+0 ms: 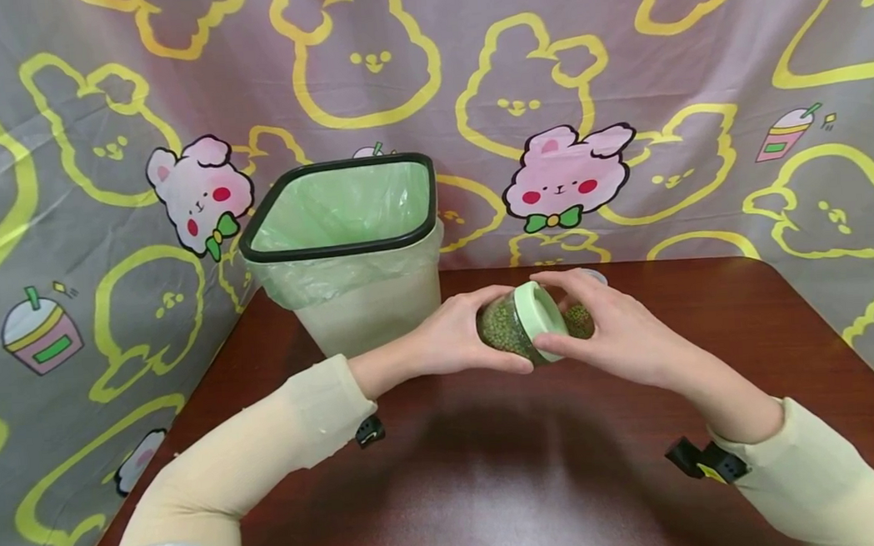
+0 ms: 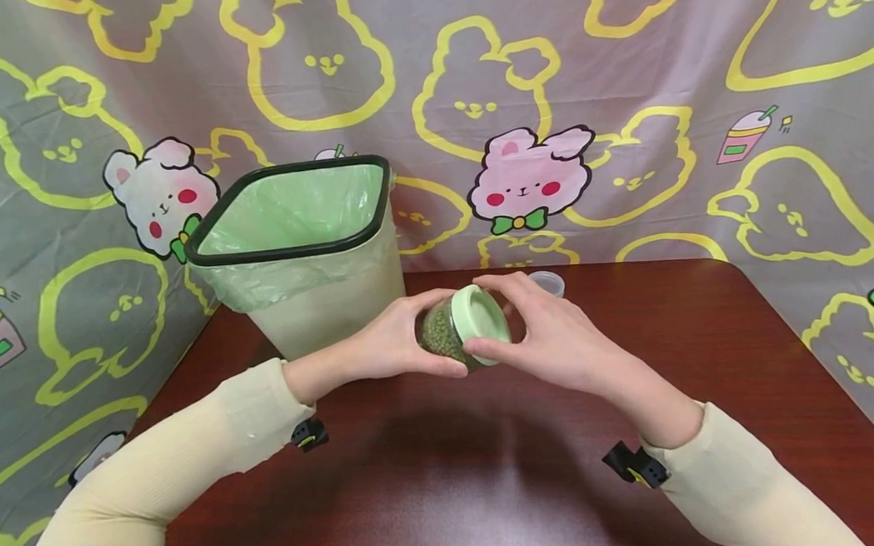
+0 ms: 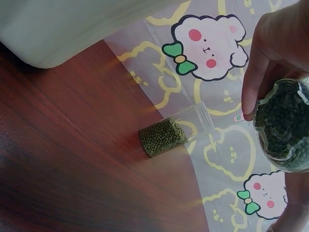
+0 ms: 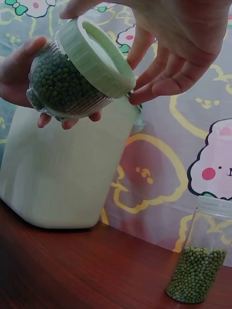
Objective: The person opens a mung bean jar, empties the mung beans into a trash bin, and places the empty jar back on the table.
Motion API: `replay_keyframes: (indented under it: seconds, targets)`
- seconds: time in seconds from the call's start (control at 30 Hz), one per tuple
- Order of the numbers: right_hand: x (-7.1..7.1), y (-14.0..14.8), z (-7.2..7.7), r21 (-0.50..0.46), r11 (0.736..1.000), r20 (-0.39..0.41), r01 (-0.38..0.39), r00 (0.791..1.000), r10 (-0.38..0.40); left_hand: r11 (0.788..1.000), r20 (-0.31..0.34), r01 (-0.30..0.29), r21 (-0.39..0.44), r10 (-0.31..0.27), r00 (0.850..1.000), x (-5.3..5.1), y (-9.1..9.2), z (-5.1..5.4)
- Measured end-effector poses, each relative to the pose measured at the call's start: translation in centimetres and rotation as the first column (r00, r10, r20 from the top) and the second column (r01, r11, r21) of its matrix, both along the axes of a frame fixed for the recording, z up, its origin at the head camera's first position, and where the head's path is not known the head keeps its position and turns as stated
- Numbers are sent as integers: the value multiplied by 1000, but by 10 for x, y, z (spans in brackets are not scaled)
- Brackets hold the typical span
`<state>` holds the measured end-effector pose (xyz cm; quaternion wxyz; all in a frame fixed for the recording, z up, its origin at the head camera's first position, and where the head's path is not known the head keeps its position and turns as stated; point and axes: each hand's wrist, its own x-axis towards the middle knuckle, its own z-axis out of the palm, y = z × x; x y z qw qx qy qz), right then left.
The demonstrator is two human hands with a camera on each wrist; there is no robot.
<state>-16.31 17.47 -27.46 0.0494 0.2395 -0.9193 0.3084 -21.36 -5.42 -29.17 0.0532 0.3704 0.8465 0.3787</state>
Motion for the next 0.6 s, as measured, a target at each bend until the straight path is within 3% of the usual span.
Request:
replay_keyframes:
  seconds: [0.6]
  targets:
    - [2,4,1,-58,995,8,-84,996,85,1000,-9,-14,-22,14,1000,1,0,2]
